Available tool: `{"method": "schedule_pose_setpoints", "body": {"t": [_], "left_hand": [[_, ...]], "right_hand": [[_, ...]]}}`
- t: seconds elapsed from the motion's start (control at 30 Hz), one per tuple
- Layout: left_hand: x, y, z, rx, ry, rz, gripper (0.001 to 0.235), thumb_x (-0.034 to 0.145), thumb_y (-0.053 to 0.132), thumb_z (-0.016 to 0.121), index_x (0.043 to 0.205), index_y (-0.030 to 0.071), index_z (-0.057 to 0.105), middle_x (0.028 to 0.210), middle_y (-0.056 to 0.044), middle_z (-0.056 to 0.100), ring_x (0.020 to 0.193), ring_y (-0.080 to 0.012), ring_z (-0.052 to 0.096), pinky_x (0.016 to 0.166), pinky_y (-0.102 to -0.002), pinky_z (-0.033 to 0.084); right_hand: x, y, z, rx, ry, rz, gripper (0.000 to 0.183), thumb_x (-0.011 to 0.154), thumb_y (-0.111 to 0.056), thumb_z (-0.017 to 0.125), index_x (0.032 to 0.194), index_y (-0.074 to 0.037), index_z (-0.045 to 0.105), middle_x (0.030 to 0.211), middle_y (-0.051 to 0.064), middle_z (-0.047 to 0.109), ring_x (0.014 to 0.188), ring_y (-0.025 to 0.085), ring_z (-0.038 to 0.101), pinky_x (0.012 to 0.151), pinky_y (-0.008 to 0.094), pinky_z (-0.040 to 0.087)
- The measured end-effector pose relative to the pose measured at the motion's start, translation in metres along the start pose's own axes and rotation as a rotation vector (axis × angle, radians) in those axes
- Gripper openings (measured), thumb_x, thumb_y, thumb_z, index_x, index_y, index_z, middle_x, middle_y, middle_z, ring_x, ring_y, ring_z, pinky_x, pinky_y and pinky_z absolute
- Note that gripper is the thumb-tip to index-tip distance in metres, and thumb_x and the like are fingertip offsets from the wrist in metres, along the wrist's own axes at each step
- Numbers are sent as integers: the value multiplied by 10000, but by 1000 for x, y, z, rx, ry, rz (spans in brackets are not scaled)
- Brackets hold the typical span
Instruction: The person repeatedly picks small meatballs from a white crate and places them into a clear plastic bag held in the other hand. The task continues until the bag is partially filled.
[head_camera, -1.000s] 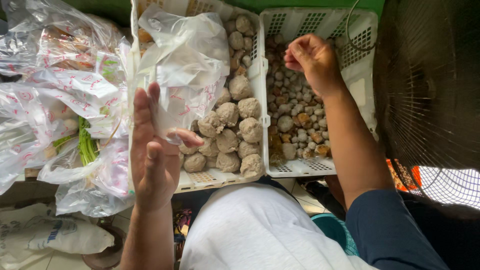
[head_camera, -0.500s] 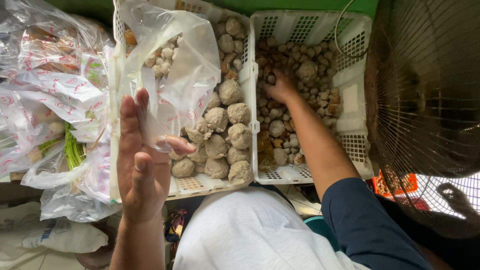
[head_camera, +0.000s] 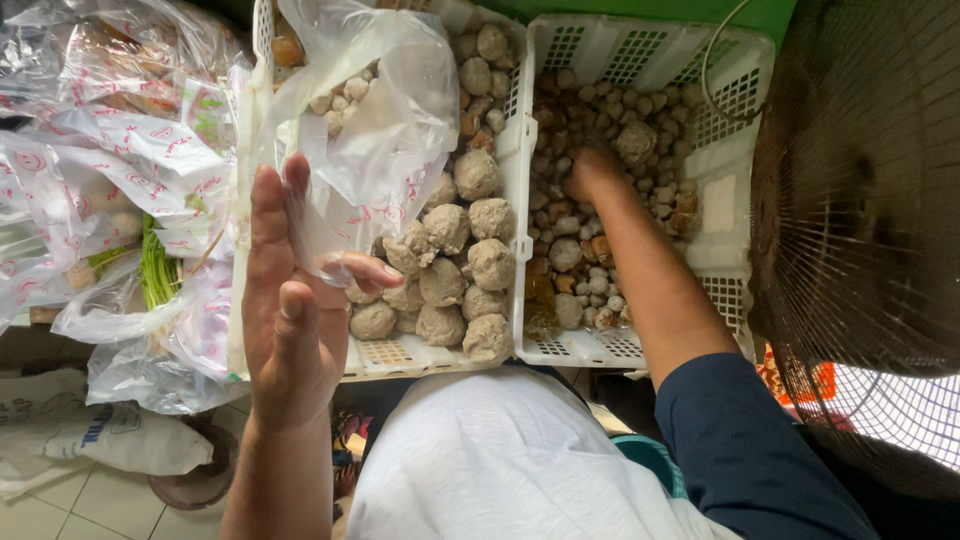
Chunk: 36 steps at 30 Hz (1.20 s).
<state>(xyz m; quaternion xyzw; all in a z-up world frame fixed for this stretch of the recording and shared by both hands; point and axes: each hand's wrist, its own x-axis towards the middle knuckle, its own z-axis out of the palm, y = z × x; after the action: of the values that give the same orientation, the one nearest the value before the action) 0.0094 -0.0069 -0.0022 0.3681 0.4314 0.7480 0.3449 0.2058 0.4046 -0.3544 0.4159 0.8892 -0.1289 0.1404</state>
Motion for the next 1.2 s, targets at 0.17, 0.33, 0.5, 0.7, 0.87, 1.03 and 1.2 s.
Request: {"method": "schedule_pose_setpoints", "body": {"t": [0.17, 0.33, 0.5, 0.7, 0.87, 1.03, 1.2], "left_hand": [[5, -1, -1, 3, -25, 17, 854, 1131, 490, 597, 1705, 70, 124, 1721, -71, 219, 1071, -196, 655, 905, -314, 544], [6, 2, -5, -43, -37, 10, 836, 1134, 463, 607, 1703, 72, 135, 1706, -56, 235, 1056, -201, 665, 923, -322, 540], [10, 3, -6, -55, -56, 9, 829, 1141, 459, 612, 1710, 78, 145, 1699, -43, 257, 1062, -196, 671, 927, -317, 539], [14, 3, -3, -64, -69, 1, 829, 1145, 457, 620, 1715, 75, 156, 1703, -43, 260, 1035, -176, 637, 887, -304, 516], [17, 1, -1, -67, -69, 2, 830, 1135, 458, 631, 1708, 75, 169, 1699, -50, 260, 1046, -167, 635, 900, -312, 538], [13, 2, -4, -35, -78, -15, 858, 1125, 498, 614, 1706, 83, 138, 1716, -59, 236, 1051, -181, 690, 872, -280, 518], [8, -2, -7, -31, -86, -25, 888, 1111, 508, 605, 1703, 81, 99, 1773, -97, 165, 1096, -171, 644, 926, -334, 573]], "right_hand": [[-18, 3, -18, 304, -104, 146, 244, 822, -135, 739, 1051, -63, 695, 1060, 180, 747, 951, 334, 713, 879, 474, 579], [-80, 31, -35, 1816, -102, 117, 233, 948, -41, 676, 1176, -59, 636, 1215, 184, 576, 908, 221, 638, 654, 315, 523], [-146, 28, -60, 2768, -276, -305, 386, 1015, -122, 578, 1350, 69, 588, 1474, 318, 513, 1207, 355, 626, 806, 341, 625], [-178, -24, -79, 2880, -86, -364, 523, 974, -306, 557, 1387, 16, 570, 1606, 262, 391, 1588, 488, 268, 1158, 558, 530], [-198, -47, -97, 3046, -167, -413, 578, 997, -315, 562, 1451, 44, 541, 1579, 306, 449, 1542, 457, 320, 1053, 535, 568], [-222, -95, -132, 3010, -478, -482, 281, 1158, -180, 539, 1413, -67, 574, 1501, 187, 566, 1320, 313, 585, 757, 328, 660], [-204, -179, -179, 2508, -767, -894, 214, 1093, -53, 540, 1294, 3, 585, 1272, 261, 649, 1073, 267, 723, 625, 219, 620]]}}
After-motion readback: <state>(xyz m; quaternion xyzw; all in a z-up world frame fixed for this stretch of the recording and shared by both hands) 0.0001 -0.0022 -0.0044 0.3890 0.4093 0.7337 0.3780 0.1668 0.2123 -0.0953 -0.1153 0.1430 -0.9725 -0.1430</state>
